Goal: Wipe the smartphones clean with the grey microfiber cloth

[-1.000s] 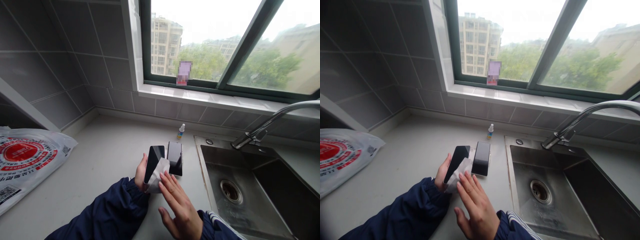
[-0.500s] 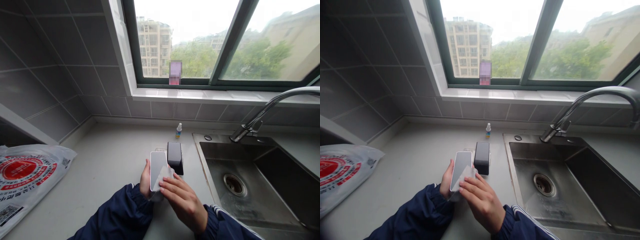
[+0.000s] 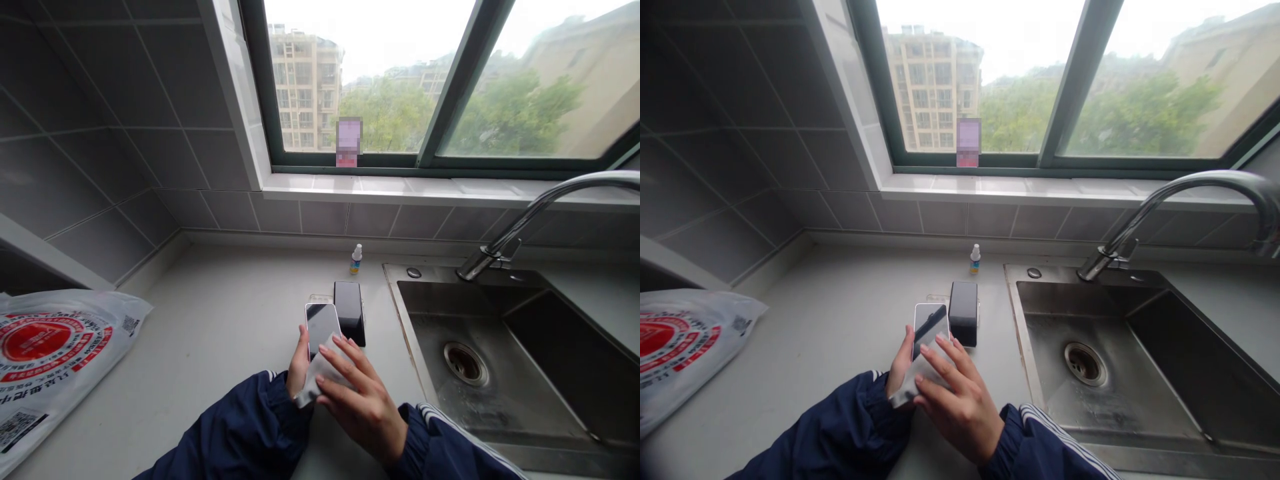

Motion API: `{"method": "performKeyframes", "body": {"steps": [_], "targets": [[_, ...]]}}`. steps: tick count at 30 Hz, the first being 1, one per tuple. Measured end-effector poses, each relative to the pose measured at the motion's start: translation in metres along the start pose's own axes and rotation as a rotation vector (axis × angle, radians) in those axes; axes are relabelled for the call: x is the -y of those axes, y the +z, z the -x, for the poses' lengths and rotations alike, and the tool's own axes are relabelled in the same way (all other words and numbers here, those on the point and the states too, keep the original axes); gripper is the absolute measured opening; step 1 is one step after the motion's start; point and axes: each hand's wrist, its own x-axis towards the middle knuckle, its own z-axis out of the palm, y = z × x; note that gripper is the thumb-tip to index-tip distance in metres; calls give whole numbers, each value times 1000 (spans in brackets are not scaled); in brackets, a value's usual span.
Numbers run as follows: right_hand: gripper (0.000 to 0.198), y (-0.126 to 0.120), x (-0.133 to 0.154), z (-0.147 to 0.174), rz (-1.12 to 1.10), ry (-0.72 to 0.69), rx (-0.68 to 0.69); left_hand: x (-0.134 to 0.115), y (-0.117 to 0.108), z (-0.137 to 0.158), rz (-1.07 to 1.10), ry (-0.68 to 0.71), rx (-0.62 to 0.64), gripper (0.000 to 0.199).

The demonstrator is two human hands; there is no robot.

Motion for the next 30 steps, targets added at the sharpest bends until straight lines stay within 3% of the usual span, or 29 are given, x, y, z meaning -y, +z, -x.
{"method": "performKeyframes", "body": {"steps": [7, 12, 14, 19, 21, 27, 30], "targets": [[22, -3, -4, -2, 10, -13, 6, 0, 4, 2, 19, -82, 40, 87], [24, -9, -15, -5, 32, 14, -9, -7, 8, 1, -14, 203, -17, 68], [25, -9, -15, -4, 24, 31, -20, -7, 8, 1, -13, 248, -30, 64], [27, 1, -4, -3, -1, 14, -9, 2, 2, 3, 69, 8, 17, 82], [28, 3, -1, -3, 2, -5, -6, 5, 0, 3, 100, -38, 16, 80], [30, -5, -11, -4, 58, -30, 46, 3, 3, 1, 80, -59, 28, 89], [32, -11, -23, -3, 51, -24, 72, -1, 9, 0, 34, 130, -61, 79]]}}
